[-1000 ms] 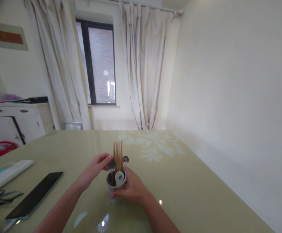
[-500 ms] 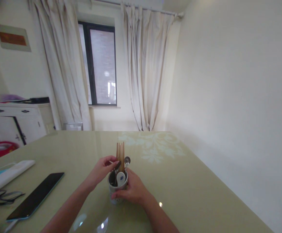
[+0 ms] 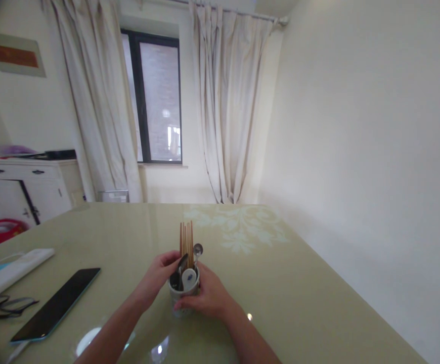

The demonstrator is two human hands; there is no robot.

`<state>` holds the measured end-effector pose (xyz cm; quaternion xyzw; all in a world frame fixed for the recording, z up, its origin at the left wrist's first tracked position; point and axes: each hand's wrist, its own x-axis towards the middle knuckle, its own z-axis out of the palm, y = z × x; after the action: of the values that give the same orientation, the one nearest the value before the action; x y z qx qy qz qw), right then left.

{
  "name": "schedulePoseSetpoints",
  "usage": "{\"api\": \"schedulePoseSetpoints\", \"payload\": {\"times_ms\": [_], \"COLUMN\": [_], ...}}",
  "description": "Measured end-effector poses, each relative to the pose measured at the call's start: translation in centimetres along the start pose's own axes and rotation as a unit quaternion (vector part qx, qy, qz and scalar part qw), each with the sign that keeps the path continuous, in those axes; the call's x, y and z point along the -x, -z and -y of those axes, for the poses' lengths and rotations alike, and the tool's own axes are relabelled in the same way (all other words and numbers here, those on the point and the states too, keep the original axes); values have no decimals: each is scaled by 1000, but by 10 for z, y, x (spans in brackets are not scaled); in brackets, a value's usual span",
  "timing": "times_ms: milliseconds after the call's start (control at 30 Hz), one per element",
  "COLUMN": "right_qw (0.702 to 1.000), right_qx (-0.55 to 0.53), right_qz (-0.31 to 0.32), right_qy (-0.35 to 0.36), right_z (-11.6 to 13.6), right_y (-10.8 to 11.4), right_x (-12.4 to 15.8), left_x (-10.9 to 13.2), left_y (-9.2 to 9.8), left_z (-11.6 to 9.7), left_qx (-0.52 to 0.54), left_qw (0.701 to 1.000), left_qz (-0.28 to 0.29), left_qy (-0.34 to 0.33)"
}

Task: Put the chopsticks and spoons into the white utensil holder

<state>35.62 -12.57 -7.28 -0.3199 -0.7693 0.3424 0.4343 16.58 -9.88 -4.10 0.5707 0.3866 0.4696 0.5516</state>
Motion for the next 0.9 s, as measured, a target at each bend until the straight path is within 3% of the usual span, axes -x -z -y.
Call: {"api": "schedulePoseSetpoints", "payload": {"times_ms": [333,900], "right_qw": [1000,999], "right_qx": [-28,-28], "right_qz": [4,17], "right_qy": [-3,9], "right_z": [-2,0], "right_y": [-2,0], "right_x": [-1,-2], "left_x": [6,-2], "left_y": [-3,7], "left_z": [-6,5], "left_qx": [18,-128], "left_qw": [1000,985], "left_qz": [9,-52], "left_qy": [6,-105]}}
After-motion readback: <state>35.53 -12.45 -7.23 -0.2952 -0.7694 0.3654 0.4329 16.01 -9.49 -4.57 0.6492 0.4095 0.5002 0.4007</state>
